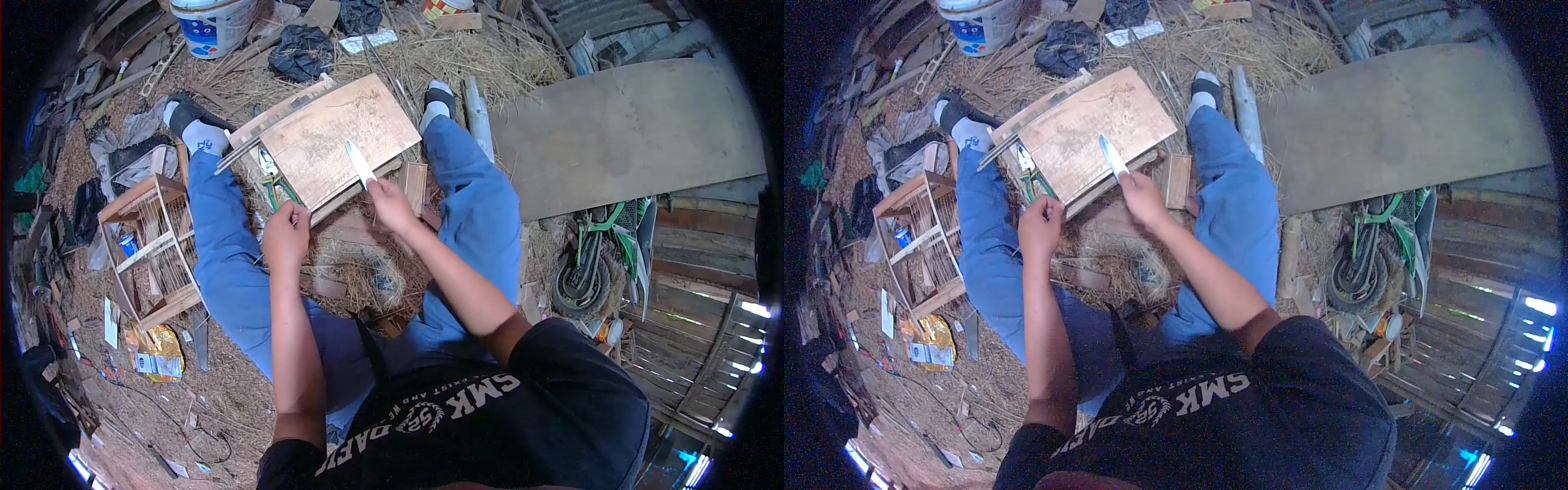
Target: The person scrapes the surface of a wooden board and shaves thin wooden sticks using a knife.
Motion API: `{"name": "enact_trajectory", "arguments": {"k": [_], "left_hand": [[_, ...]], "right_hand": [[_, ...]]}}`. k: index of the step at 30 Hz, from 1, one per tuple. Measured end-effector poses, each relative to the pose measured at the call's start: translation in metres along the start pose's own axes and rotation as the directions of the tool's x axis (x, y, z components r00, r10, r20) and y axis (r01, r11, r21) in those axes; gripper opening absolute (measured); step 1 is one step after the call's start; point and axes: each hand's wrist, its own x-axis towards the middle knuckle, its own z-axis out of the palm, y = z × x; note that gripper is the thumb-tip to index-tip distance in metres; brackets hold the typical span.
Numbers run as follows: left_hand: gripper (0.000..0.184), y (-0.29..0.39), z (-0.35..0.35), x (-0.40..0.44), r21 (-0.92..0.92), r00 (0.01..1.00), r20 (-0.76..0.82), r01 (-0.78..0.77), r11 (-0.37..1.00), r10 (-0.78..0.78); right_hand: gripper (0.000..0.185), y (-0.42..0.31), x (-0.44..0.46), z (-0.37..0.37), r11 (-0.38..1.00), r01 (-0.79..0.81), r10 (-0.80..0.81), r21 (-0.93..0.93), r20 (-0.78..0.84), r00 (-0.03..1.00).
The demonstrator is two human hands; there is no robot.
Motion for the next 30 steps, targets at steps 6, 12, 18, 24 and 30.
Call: {"name": "enact_trajectory", "arguments": {"k": [6, 12, 18, 24, 30], "left_hand": [[0.013, 0.003, -0.001, 0.000, -0.014, 1.000, 0.015, 0.001, 1.000, -0.001], [0.015, -0.006, 0.003, 0.000, -0.048, 1.000, 0.008, -0.030, 0.998, 0.030], [0.016, -0.009, 0.006, 0.000, -0.068, 1.000, 0.006, -0.016, 0.998, 0.017], [0.013, -0.004, 0.003, -0.001, -0.097, 1.000, 0.009, -0.025, 0.995, 0.026], [0.013, -0.001, 0.004, -0.001, -0.106, 0.999, -0.003, -0.041, 0.993, 0.041]], "right_hand": [[0.040, 0.000, -0.007, 0.010, 0.992, 0.026, -0.005, -0.121, 0.174, 0.985], [0.040, 0.005, -0.017, 0.021, 0.962, 0.250, -0.245, -0.111, 0.057, 0.968], [0.039, 0.001, -0.008, 0.012, 0.995, 0.027, -0.038, -0.098, -0.109, 0.993], [0.041, -0.003, -0.026, 0.023, 0.976, 0.190, -0.194, -0.105, -0.021, 0.981], [0.038, 0.004, -0.047, 0.041, 0.896, 0.379, -0.330, -0.231, 0.226, 0.917]]}}
